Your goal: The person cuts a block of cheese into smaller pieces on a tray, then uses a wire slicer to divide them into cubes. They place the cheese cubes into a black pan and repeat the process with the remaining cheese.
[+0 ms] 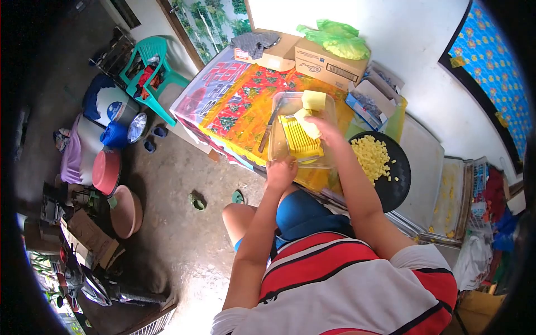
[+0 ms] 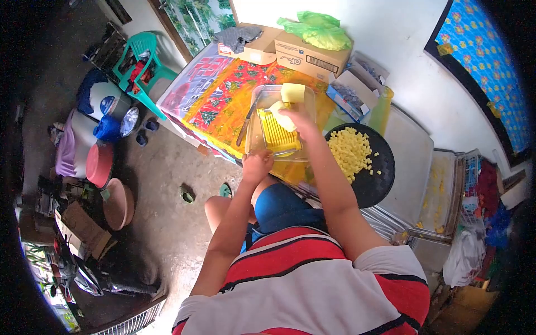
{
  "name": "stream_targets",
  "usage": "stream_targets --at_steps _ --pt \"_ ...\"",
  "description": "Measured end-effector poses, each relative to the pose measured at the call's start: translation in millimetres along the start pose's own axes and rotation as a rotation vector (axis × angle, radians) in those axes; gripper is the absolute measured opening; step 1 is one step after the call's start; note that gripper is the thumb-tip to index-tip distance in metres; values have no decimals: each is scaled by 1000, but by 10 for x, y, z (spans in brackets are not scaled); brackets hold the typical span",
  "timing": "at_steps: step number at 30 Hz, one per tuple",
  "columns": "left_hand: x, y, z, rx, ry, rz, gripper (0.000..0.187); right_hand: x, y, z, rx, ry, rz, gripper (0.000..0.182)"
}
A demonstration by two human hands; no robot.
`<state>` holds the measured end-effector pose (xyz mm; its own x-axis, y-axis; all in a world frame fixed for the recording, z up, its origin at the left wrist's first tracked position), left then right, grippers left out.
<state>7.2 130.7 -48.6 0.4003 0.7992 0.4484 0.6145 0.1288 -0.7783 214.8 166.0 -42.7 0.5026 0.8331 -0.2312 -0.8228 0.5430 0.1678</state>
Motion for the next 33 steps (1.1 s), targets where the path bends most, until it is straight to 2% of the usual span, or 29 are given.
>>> stream_targets --at_steps 1,4,7,10,13,16,19,22,25,28,31,33 --pt "9 -4 1 -5 5 0 19 -95 19 27 103 126 104 56" --pt "73 98 49 -105 -11 140 15 -383 -14 99 410 309 129 50" --pt "142 157 48 -179 -2 208 14 -494 -10 95 600 385 282 53" --pt "226 202 -2 -105 69 282 11 -620 -66 154 674 348 336 59" --pt "293 160 -98 -96 104 364 12 -737 -136 257 690 338 416 56" --pt "359 180 -205 18 171 445 15 -807 -241 297 605 256 254 55" --pt "373 146 -345 148 261 435 17 -930 -316 543 300 -7 229 52" --pt "438 -54 -516 143 318 269 20 -1069 -437 694 328 3 234 55" --pt "604 -346 -671 42 390 65 13 -1289 -503 903 408 25 277 56" --pt "899 -612 -734 -30 293 3 14 -1396 -495 966 419 22 443 55" --pt "1269 -869 -702 -100 142 -70 13 -1333 -480 763 327 72 481 57" --pt "1488 -897 -617 -136 139 -143 13 -1193 -400 584 215 116 365 60"
Point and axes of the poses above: each hand's wrist, its own x-axis towards the middle knuckle, its own y-axis out of the palm, z = x × y, the point moved 8 cm from there along x, towards the middle knuckle, and after that the axes turned 12 degrees about -z, right-handed, at the moved point
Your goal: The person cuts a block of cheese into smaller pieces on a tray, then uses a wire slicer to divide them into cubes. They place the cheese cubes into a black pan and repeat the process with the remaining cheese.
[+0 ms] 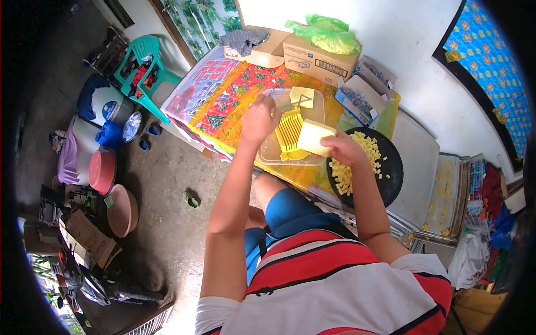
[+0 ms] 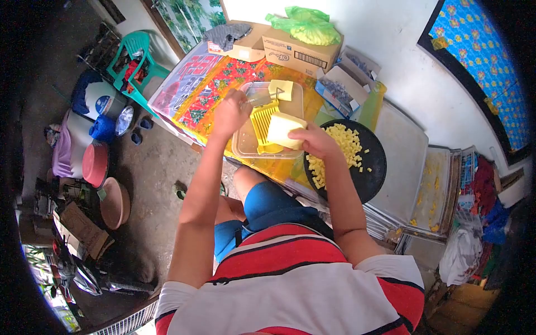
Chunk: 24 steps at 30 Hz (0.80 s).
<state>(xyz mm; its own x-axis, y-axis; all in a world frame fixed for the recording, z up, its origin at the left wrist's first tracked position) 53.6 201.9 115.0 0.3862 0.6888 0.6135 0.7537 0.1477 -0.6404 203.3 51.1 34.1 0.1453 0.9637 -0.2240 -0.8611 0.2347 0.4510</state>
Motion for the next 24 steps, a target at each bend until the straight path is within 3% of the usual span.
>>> stream_targets --at_steps 4,7,11,14,17,20,23,24 --pt "265 42 230 -31 -24 -14 16 590 -56 -297 -336 -122 -230 66" --pt "338 28 277 -36 -72 7 17 870 -36 -302 -660 -411 -486 70" --pt "310 19 304 -73 -153 36 18 985 77 -386 -849 -429 -608 77" --pt "286 15 320 -87 -185 46 21 987 138 -444 -949 -413 -644 82" --pt "257 22 328 -94 -173 38 20 936 140 -458 -1045 -551 -727 89" --pt "229 43 353 -120 -169 23 19 785 197 -416 -915 -570 -691 96" --pt "211 96 411 -153 -179 19 18 719 222 -391 -951 -839 -658 98" --pt "206 103 420 -160 -180 22 19 716 223 -404 -929 -811 -611 96"
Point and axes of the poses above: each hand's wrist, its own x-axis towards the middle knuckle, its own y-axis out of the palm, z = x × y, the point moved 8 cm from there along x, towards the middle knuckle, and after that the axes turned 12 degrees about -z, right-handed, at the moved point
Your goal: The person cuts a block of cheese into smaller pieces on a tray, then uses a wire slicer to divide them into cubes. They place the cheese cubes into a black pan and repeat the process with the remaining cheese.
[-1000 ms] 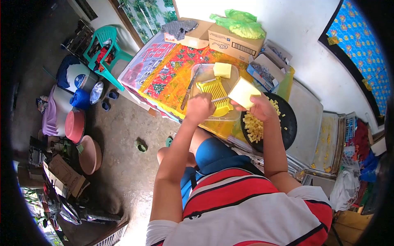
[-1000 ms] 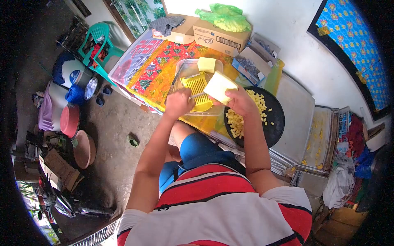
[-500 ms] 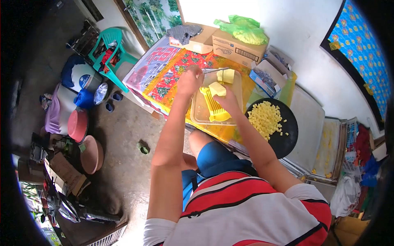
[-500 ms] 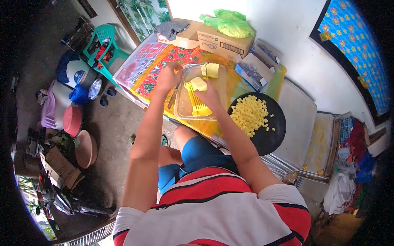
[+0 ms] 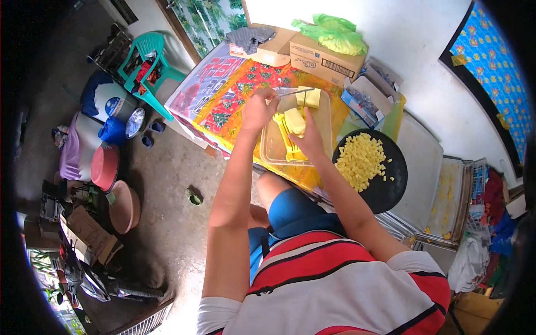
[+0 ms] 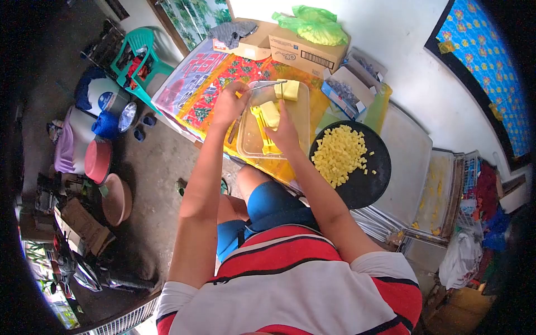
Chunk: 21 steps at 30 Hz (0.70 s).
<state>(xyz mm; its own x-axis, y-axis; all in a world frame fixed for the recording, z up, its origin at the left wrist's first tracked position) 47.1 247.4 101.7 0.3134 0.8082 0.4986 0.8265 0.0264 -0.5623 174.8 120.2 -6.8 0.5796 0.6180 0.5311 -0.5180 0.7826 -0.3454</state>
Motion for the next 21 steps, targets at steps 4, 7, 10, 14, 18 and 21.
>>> stream_targets --at_steps 4,7,10,14,18,21 --pt "-24 -1 15 -16 -6 9 19 -35 -38 47 43 60 155 85" --pt "-36 -12 9 -20 -21 2 19 -58 -19 2 25 77 197 77" --pt "-48 -13 3 -40 -3 -19 18 -64 -13 5 16 85 198 75" --pt "-58 -1 15 -60 27 -34 18 -56 3 8 -7 106 198 75" --pt "-72 -8 11 -60 18 -37 18 -50 10 17 -44 71 176 74" --pt "-78 6 24 -65 -10 -24 18 -41 16 12 -48 63 170 74"
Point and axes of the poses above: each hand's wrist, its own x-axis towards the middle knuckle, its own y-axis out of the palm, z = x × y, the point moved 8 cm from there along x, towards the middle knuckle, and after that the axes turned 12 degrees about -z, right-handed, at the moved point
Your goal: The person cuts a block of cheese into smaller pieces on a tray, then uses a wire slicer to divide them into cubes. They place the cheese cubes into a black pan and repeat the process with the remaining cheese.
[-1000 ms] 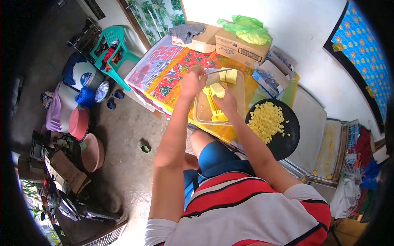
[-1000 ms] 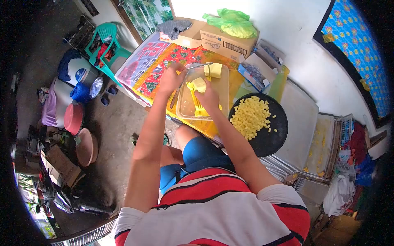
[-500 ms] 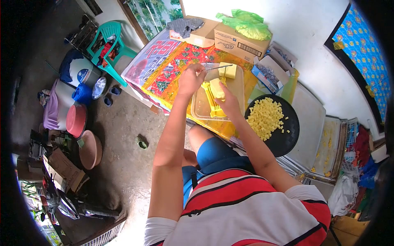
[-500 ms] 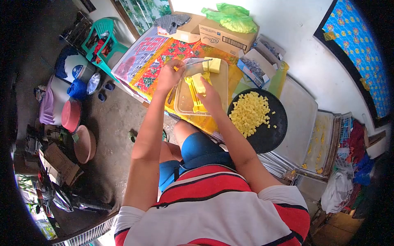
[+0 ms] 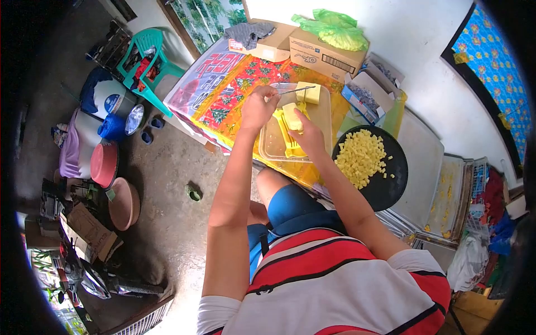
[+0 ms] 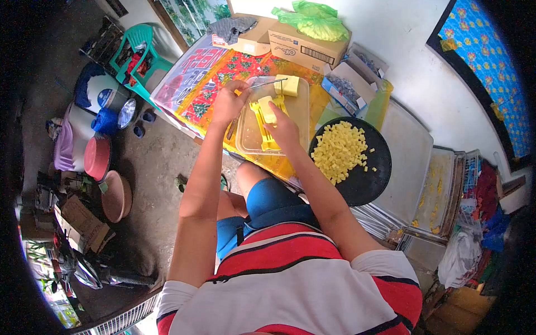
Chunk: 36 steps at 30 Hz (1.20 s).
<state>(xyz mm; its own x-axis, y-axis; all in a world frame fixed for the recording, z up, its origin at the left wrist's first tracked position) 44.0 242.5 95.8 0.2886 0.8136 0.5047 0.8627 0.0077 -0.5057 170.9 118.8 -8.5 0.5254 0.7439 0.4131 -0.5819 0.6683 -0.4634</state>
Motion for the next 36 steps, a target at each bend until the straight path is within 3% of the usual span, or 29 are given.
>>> stream_targets --at_steps 17,26,29,36 --pt "-49 2 -10 18 22 -4 20 -5 4 -2 -60 46 40 74" --pt "-72 -11 -15 10 24 4 19 -31 -22 34 142 17 70 82" --pt "-85 -7 -5 5 24 -1 18 -49 -2 -21 132 -92 58 79" --pt "-122 -1 34 -10 11 1 20 -47 -26 -10 151 -70 46 71"
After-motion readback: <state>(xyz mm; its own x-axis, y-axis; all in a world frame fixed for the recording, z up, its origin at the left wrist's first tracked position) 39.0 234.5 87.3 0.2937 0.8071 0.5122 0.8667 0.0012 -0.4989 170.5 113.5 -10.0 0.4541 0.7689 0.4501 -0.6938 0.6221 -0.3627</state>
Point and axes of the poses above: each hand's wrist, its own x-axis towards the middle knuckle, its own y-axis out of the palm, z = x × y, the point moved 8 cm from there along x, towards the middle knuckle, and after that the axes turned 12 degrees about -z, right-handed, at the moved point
